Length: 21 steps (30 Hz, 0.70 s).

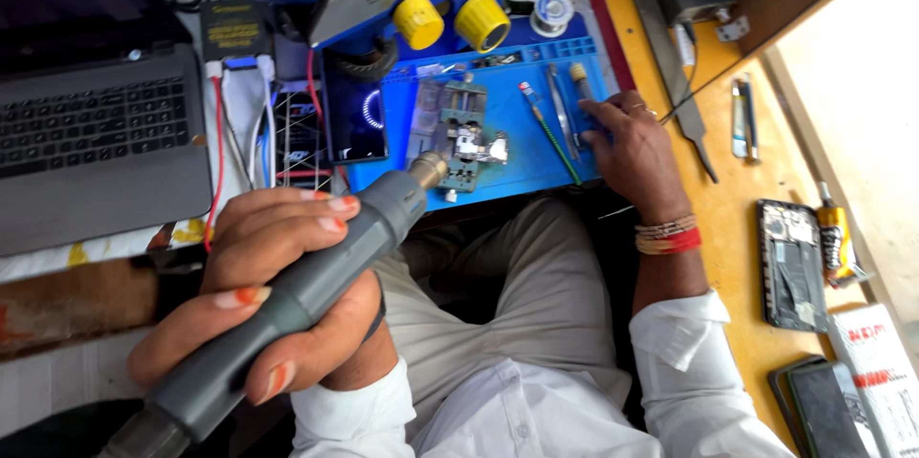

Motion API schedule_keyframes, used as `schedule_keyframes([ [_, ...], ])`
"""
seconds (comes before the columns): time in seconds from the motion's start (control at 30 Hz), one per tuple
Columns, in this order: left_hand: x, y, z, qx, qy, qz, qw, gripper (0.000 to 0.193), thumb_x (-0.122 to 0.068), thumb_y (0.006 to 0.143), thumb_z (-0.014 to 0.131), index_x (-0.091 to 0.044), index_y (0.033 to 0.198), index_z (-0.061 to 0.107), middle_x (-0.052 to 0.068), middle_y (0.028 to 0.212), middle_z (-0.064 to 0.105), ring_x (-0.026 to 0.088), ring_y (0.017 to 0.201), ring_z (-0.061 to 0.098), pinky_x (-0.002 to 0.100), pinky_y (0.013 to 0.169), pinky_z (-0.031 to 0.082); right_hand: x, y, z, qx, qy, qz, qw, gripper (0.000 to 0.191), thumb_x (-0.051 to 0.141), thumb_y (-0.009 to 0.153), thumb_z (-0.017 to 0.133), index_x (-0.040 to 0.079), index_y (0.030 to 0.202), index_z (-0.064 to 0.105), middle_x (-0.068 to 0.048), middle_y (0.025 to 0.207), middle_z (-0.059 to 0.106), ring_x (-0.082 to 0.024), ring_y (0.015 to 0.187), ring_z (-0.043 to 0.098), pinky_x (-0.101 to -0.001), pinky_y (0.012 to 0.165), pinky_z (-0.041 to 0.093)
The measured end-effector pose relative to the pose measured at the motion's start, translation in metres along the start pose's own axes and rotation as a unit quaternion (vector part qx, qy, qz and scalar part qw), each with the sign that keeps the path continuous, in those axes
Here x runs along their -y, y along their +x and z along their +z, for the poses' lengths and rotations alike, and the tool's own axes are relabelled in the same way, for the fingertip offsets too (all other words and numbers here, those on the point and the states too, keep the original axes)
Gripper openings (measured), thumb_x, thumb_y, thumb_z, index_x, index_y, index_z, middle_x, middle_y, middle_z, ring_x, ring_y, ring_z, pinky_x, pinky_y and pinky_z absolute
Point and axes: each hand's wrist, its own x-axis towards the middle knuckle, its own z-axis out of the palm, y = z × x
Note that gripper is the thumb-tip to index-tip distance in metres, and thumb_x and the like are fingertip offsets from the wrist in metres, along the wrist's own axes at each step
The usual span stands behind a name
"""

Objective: The person disassembles a smartphone at a repair workbench, lifting the motherboard out of the phone body and placing it in a fixture. They then use a hot air rework gun on the board while holding a tool in the other hand, working on the board under a desk-mounted microscope.

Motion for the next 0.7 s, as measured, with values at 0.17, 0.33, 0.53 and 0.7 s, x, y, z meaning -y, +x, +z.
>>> schedule_keyframes([
  [0.17,0.006,0.003,0.001,0.008,-0.013,0.018,1.000,0.046,-0.055,0.110,0.028,-0.011,0.097,0.028,0.015,0.060,0.060,0.028,0.046,0.064,0.043,0.052,0.057,-0.006,-0.008,-0.003,-0.023,0.040,0.000,0.999,0.036,0.001,0.097,0.069,0.001,0.133,0.064,-0.023,0.112,0.061,-0.038,0.097,0.063,-0.0436,0.085,0.052],
  [0.33,0.004,0.002,0.003,0.033,-0.033,0.008,0.999,0.046,-0.055,0.110,0.031,-0.011,0.098,0.027,0.016,0.063,0.061,0.029,0.048,0.065,0.044,0.054,0.058,-0.016,-0.017,-0.003,-0.027,0.439,0.141,0.887,0.037,0.014,0.108,0.057,-0.002,0.141,0.050,-0.013,0.111,0.062,-0.022,0.095,0.062,-0.0350,0.086,0.055],
  [0.53,0.005,0.001,0.000,0.047,-0.042,0.012,0.998,0.045,-0.054,0.110,0.030,-0.011,0.098,0.028,0.015,0.064,0.062,0.029,0.049,0.067,0.045,0.054,0.058,0.004,-0.047,-0.019,-0.055,0.694,0.076,0.714,0.053,0.032,0.113,0.066,-0.004,0.147,0.048,-0.015,0.116,0.064,-0.022,0.099,0.064,-0.0343,0.090,0.054],
  [0.7,0.009,0.003,-0.002,0.047,-0.062,0.046,0.996,0.043,-0.051,0.110,0.029,-0.009,0.100,0.029,0.016,0.066,0.064,0.029,0.049,0.067,0.043,0.052,0.058,0.026,-0.056,-0.024,0.039,0.734,0.093,0.672,0.056,0.035,0.108,0.064,-0.006,0.143,0.049,-0.023,0.125,0.065,-0.032,0.112,0.068,-0.0442,0.099,0.056],
])
